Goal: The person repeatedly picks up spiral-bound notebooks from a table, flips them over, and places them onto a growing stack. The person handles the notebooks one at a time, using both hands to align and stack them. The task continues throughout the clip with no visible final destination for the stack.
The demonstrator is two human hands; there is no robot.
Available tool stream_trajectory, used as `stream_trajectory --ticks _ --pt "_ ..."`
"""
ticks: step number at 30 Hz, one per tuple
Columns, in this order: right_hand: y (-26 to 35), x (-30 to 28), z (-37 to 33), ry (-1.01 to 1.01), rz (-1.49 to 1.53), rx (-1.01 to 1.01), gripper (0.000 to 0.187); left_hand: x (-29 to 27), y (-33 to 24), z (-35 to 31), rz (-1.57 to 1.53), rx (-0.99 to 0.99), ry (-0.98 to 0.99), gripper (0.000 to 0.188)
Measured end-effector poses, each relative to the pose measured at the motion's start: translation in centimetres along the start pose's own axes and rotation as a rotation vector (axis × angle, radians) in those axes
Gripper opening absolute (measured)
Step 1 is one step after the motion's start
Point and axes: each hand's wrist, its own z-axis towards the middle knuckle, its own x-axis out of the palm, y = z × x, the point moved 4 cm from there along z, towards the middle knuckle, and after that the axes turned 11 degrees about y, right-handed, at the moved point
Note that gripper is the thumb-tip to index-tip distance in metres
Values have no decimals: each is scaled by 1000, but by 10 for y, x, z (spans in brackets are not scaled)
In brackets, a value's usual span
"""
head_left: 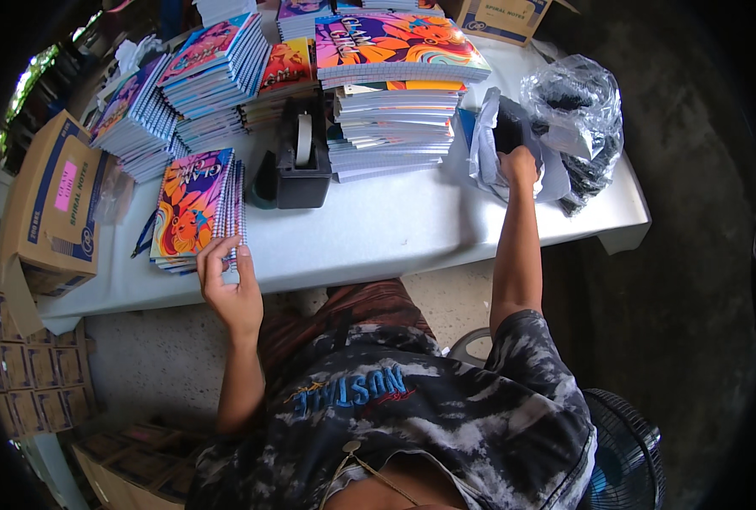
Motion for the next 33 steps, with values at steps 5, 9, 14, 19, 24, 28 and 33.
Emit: stream_trajectory --ticks 5,9,14,19,24,28,33 --pt "-5 7 18 -30 80 15 39 -1 -3 -3 -45 14 65 12" --pt "-16 22 38 -83 18 -64 45 1 -3 -5 -92 12 100 11" --pt "1 9 17 13 32 -53 45 0 -4 -10 -168 -21 99 10" --pt "-4 12 20 16 112 -172 49 1 -4 -12 -210 2 90 10" --pt "-20 21 48 -162 63 -123 27 0 -4 -12 -237 -12 111 10" --pt "-15 -5 15 -303 361 -113 24 -5 -5 -13 -214 -35 107 10" --pt "9 -18 -9 -568 1137 -577 20 0 -4 -12 -261 -27 148 10"
